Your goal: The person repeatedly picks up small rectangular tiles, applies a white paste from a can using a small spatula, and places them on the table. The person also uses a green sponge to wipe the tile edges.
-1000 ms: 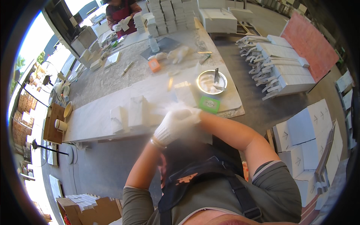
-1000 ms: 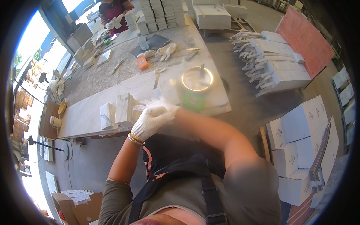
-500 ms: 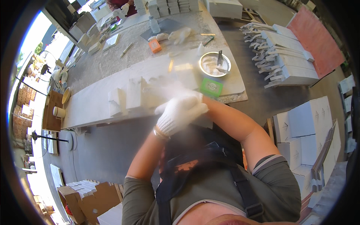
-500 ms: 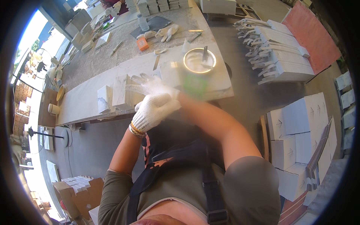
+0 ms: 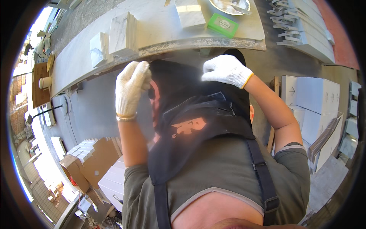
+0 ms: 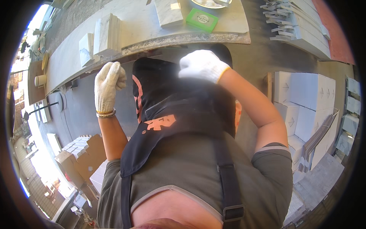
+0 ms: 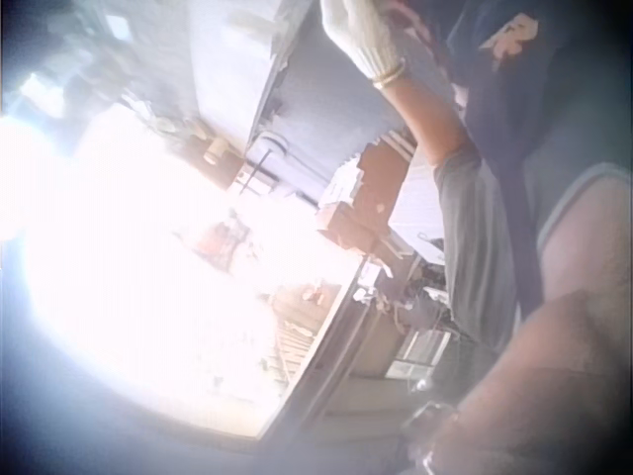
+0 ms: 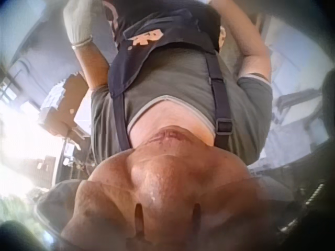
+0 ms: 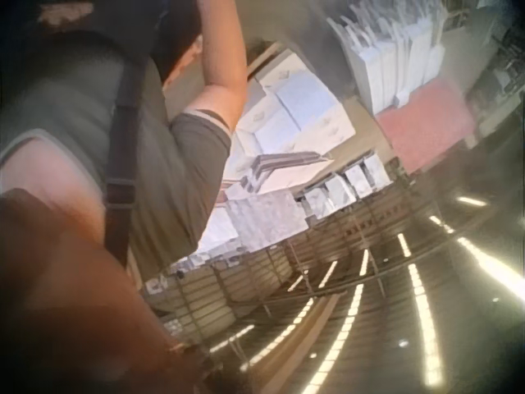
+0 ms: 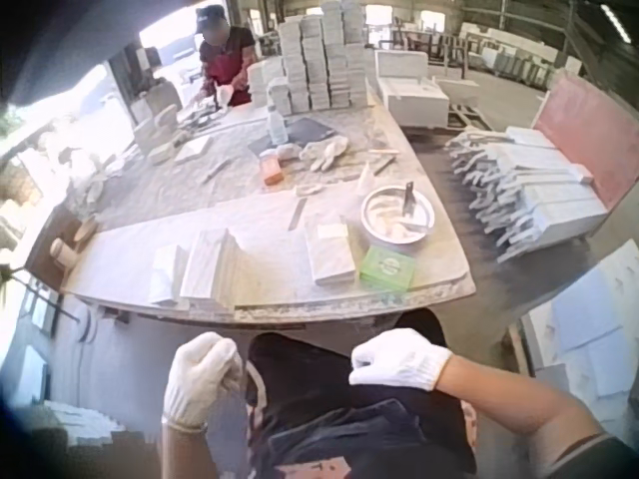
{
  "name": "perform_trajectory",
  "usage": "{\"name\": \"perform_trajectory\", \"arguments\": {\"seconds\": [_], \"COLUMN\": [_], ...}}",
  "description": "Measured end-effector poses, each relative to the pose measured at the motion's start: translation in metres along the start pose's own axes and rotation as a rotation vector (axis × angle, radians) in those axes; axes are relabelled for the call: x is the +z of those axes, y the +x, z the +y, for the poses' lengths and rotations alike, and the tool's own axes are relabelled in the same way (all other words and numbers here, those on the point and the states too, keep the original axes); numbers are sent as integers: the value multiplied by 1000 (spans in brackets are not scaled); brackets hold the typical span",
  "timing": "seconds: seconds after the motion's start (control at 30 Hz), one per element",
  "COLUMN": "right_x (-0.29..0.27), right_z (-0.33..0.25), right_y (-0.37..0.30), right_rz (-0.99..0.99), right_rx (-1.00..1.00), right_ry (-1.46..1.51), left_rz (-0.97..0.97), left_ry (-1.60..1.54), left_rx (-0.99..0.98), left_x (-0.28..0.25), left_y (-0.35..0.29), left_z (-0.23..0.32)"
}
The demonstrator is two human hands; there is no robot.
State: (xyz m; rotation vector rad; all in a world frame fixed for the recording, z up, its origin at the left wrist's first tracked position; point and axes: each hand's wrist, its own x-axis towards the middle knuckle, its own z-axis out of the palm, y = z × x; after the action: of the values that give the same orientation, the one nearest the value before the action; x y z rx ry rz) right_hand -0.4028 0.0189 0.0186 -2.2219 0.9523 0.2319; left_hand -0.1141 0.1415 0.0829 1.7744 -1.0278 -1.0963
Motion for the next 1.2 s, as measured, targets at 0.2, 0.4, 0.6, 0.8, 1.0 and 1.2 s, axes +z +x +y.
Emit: {"name": "perform_trajectory", "arguments": {"seconds": [0.2, 0.4, 0.6, 0.8, 1.0, 1.2], "right_x": [65, 116, 182, 233, 160, 80], "right_z": [77, 101, 144, 180, 126, 106], "right_y": [53, 136, 179, 178, 157, 111], "right_rz": [-2, -202, -282, -146, -302, 153], "right_rx": [-157, 390, 538, 558, 376, 361], "right_ry": [-331, -281, -545, -572, -55, -110], "left_rz": [165, 226, 242, 255, 241, 300], "left_ry": [302, 322, 325, 289, 283, 195], "left_rx": [-310, -388, -418, -508, -415, -483], "left_x": [-42, -47, -62, -64, -57, -55], "left_y": [-34, -76, -101, -103, -97, -91], "left_z": [-123, -190, -206, -218, -205, -195]}}
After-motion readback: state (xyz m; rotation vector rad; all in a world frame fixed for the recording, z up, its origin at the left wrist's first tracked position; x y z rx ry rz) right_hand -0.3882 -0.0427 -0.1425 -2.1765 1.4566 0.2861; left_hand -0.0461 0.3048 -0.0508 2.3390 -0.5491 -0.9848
